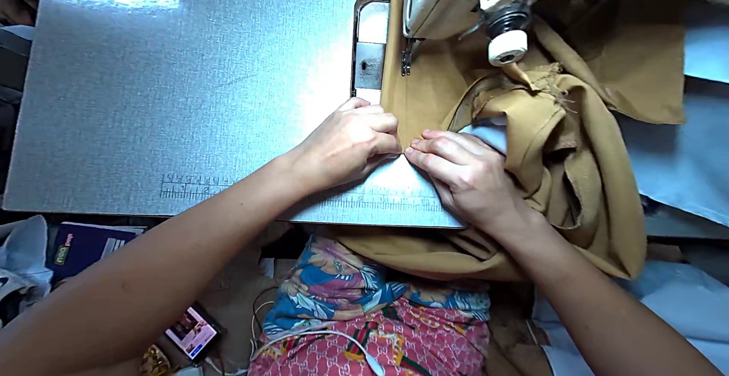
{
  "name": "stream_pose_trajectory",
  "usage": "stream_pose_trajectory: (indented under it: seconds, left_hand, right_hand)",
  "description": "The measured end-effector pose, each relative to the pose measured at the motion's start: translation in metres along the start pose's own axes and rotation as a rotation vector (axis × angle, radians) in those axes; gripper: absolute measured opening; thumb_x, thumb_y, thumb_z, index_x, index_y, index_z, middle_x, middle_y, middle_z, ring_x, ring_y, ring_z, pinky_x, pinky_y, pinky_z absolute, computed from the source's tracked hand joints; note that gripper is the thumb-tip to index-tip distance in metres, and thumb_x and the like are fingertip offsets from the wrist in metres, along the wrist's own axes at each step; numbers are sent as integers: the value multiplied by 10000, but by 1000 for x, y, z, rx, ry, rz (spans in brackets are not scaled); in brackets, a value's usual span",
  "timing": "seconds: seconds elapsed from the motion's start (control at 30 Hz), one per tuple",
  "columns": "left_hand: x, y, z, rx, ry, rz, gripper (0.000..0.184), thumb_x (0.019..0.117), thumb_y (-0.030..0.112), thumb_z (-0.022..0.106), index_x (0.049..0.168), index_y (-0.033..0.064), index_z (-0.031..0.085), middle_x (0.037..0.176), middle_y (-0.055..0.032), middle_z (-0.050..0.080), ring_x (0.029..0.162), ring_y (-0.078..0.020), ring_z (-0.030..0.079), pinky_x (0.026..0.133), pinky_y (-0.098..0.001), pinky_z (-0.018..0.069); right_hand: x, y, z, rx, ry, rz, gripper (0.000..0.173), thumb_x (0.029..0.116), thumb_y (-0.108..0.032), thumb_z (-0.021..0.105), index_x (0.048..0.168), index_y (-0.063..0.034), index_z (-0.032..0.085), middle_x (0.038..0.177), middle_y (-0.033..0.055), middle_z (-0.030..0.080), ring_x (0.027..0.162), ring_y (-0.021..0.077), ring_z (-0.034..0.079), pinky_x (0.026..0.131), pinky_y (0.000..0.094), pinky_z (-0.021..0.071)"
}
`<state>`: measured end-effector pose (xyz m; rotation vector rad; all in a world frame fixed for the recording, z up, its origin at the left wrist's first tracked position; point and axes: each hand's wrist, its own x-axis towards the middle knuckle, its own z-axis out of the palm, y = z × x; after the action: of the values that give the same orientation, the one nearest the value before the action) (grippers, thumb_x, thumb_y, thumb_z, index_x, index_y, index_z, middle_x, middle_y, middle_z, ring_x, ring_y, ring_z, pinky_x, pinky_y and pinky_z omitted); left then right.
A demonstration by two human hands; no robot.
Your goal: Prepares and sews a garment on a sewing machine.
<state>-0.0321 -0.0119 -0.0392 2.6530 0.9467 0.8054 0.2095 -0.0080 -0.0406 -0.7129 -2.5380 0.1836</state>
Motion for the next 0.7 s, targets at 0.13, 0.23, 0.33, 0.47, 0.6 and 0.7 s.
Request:
stream_pose_trajectory:
  seconds: [0.13, 0.23, 0.33, 0.47, 0.6, 0.7]
  left_hand:
    - [5, -10, -2, 0, -7, 12, 201, 949, 64, 593, 903, 86, 787, 864, -77, 723, 864, -241, 682, 917, -445, 474]
    - [9, -15, -4, -12, -22, -1, 186, 944, 65, 608, 919, 84, 792, 888, -84, 732, 892, -245, 690, 899, -445, 478]
    - [13, -22, -5, -8, -23, -5, 178, 948, 73, 615, 912, 74, 789, 878, -96, 722, 868, -258, 683, 823, -440, 483]
    - [19, -28, -8, -3, -38, -37, 183, 939, 40, 605, 911, 62, 784, 878, -109, 708, 867, -281, 670, 790, -468, 462]
    - [25, -34, -9, 8, -31, -47, 167, 944, 57, 620, 902, 66, 781, 907, -105, 718, 882, -276, 676, 781, -474, 449]
    - [29, -38, -10, 13, -31, -65, 179, 958, 58, 610, 905, 46, 780, 927, -124, 719, 894, -295, 676, 764, -476, 460]
  right_hand:
    - [8, 7, -1, 19, -14, -6, 282, 940, 5, 546, 1064, -53, 793, 1083, 124, 769, 1125, 328, 702, 954, 448, 539]
    - [15, 13, -2, 32, -25, -18, 292, 933, 24, 540, 1069, -43, 790, 1087, 134, 767, 1127, 337, 700, 986, 444, 527]
    - [21, 19, -1, 60, -27, -28, 287, 928, 42, 542, 1068, -18, 785, 1075, 159, 760, 1115, 356, 701, 1007, 439, 523]
    - [30, 24, -2, 75, -41, -38, 286, 915, 69, 540, 1075, 22, 773, 1073, 191, 752, 1111, 369, 700, 1045, 406, 509]
    - [37, 29, -1, 74, -38, -16, 290, 912, 94, 534, 1077, 41, 766, 1084, 213, 746, 1125, 391, 692, 1048, 419, 505]
    - [43, 31, -2, 75, -59, 8, 285, 925, 103, 523, 1090, 64, 752, 1119, 242, 732, 1154, 423, 675, 1057, 454, 495]
